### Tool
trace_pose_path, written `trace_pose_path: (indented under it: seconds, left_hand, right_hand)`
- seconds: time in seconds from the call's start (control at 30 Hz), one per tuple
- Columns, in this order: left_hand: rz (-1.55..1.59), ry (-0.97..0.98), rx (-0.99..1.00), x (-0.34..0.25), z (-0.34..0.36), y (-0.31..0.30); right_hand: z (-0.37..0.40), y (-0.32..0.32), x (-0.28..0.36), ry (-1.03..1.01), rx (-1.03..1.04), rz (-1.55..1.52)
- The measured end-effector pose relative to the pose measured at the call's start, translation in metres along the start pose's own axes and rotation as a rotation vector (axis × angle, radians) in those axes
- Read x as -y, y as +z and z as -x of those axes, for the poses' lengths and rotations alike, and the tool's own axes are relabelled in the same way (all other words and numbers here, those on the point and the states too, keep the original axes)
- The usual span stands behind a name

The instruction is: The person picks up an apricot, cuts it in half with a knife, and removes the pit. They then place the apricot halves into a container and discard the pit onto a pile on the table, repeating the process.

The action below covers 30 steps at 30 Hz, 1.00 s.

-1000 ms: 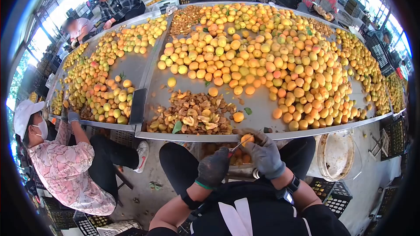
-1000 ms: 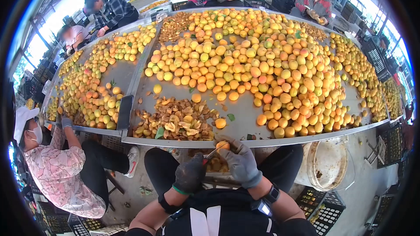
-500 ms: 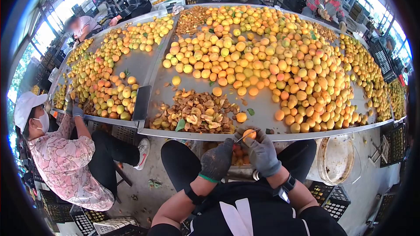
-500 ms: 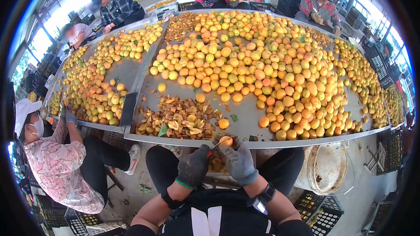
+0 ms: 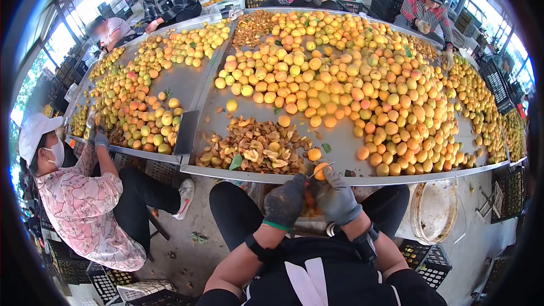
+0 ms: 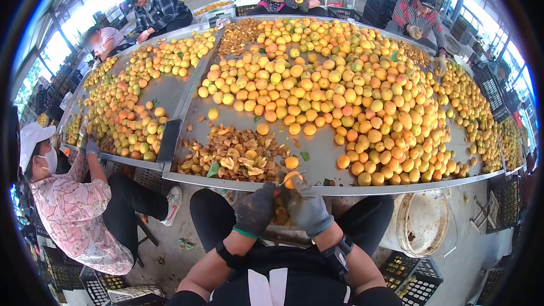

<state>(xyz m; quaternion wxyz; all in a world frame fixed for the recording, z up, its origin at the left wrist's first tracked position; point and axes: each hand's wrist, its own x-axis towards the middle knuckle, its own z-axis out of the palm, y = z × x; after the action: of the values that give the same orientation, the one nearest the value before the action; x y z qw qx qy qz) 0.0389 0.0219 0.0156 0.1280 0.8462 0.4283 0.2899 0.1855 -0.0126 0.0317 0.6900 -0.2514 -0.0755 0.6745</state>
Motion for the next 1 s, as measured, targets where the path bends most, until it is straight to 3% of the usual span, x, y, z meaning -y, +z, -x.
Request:
trace_pose_path:
  seconds: [0.07,0.13,0.23,0.33,0.5,0.67,0.8,0.87,0.93,1.0]
  left_hand:
    - [0.003,0.005,0.099,0.006,-0.002,0.001]
    - [-0.013,0.006,0.073,0.006,0.001,0.006]
    - [-0.021,-0.008,0.026,0.009,-0.003,0.015]
    - [-0.040,-0.026,0.030,0.010,-0.004,0.019]
    - [-0.134,-0.001,0.024,0.006,-0.007,0.013]
    - [-0.011,-0.091,0.101,0.016,-0.010,0.024]
    - [-0.073,-0.095,0.131,0.010,-0.016,0.008]
    - [-0.100,-0.173,0.304,0.005,-0.025,-0.001]
    - [-0.069,-0.173,0.325,0.007,-0.028,0.000]
    - [-0.037,-0.173,0.345,0.009,-0.029,0.001]
  right_hand:
    - [-0.003,-0.005,0.003,-0.040,0.021,0.116]
    - [-0.011,-0.016,0.002,-0.069,-0.043,0.372]
    - [-0.008,-0.015,0.000,-0.037,-0.028,0.153]
    - [-0.007,-0.015,0.004,0.043,-0.078,0.130]
    - [-0.011,-0.014,0.000,-0.025,-0.065,0.130]
    - [-0.017,-0.015,0.000,-0.055,-0.069,0.228]
    - [-0.012,-0.009,0.005,-0.017,0.021,0.095]
    - [-0.014,-0.016,0.004,-0.018,0.043,0.045]
    - [-0.021,-0.030,0.000,-0.205,0.115,0.565]
    - [-0.020,-0.033,0.002,-0.196,0.088,0.516]
